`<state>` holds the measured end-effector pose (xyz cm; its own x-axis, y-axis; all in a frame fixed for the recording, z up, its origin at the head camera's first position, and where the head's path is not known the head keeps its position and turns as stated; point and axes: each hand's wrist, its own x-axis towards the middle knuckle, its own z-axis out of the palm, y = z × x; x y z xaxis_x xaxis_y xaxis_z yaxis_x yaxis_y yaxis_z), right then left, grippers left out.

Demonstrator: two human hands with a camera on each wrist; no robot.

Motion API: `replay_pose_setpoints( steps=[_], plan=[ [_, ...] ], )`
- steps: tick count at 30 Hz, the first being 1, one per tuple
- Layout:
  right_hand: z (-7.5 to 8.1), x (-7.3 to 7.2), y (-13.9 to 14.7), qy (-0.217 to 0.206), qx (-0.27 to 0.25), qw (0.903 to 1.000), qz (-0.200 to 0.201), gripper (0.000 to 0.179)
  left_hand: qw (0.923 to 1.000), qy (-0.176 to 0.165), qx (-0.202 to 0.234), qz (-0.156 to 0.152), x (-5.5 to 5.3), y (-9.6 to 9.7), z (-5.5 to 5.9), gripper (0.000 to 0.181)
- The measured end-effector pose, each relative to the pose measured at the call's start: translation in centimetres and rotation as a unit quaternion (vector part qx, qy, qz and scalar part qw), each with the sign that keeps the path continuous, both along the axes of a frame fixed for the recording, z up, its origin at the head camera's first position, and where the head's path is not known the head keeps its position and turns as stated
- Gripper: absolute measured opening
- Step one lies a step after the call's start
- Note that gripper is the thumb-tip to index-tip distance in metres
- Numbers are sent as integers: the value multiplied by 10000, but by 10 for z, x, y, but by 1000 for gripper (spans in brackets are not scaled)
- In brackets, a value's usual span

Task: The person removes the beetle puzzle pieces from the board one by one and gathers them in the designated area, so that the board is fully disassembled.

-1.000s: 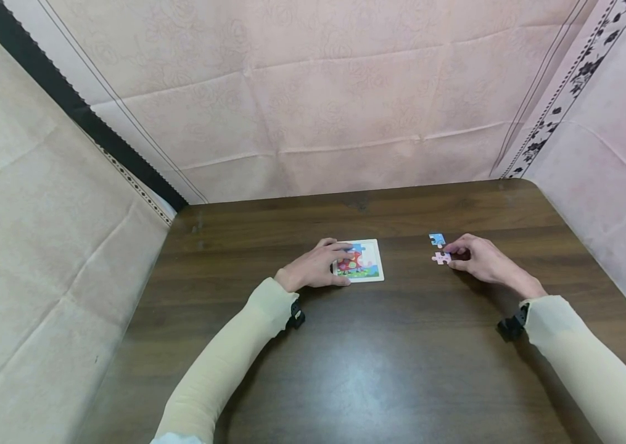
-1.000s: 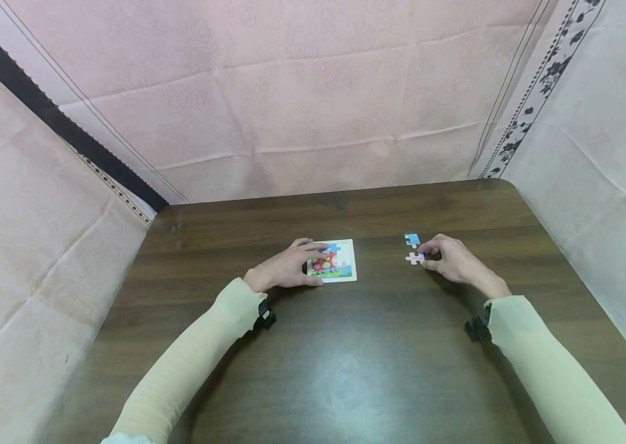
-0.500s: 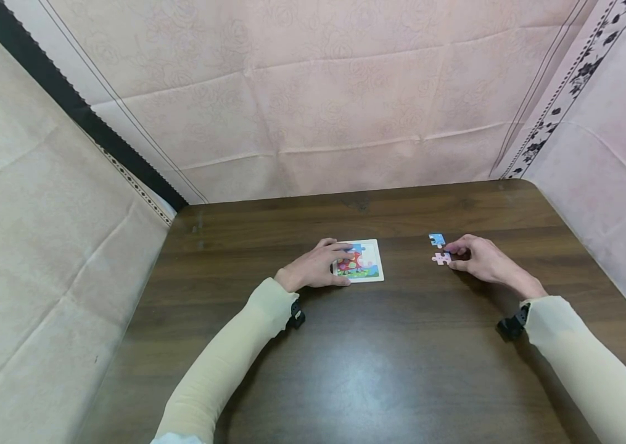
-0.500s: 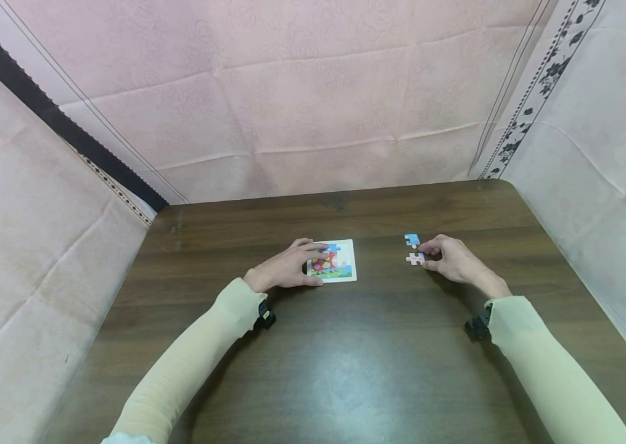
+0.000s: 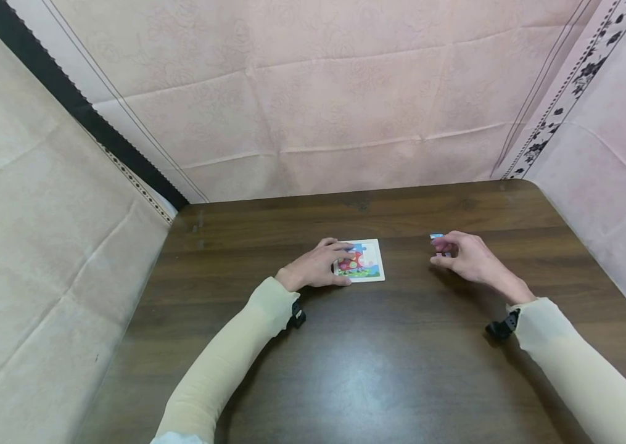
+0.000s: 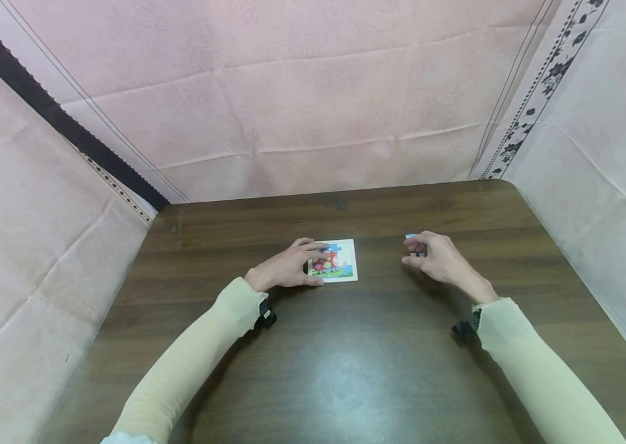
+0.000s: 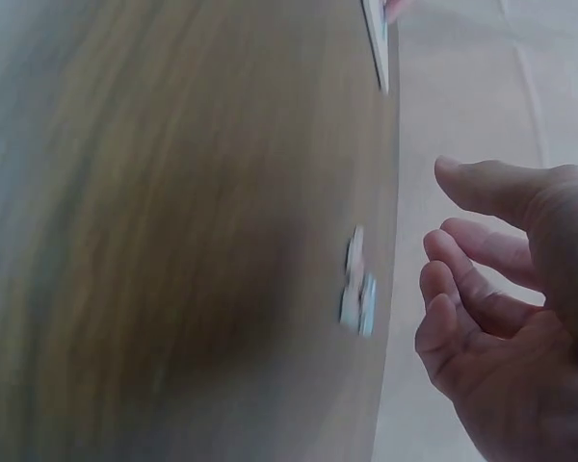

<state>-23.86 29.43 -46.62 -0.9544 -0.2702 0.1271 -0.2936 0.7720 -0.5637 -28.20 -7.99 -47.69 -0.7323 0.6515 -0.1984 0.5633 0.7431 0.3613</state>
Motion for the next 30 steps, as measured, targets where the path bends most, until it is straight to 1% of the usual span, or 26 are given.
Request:
replay_pose_setpoints(
  steps=[8, 13, 20, 25, 30],
  plan=[
    [2, -2, -34, 12, -100, 9996, 263, 33, 10000, 14, 20, -11, -1, 0, -1, 69],
    [-2, -2, -58, -63, -116, 9984, 546, 32, 10000, 25, 16, -21, 0, 0, -1, 69],
    [-8, -1, -86, -273, -162, 9965, 770, 31, 10000, 39, 35, -5, 0, -1, -1, 68],
    [-13, -3, -98, -349, -70, 9949, 941, 32, 10000, 39, 8, -8, -1, 0, -1, 68],
    [-15, -4, -104, -501, 76, 9937, 1002, 33, 10000, 31, -2, -10, -2, 0, -1, 67]
  ],
)
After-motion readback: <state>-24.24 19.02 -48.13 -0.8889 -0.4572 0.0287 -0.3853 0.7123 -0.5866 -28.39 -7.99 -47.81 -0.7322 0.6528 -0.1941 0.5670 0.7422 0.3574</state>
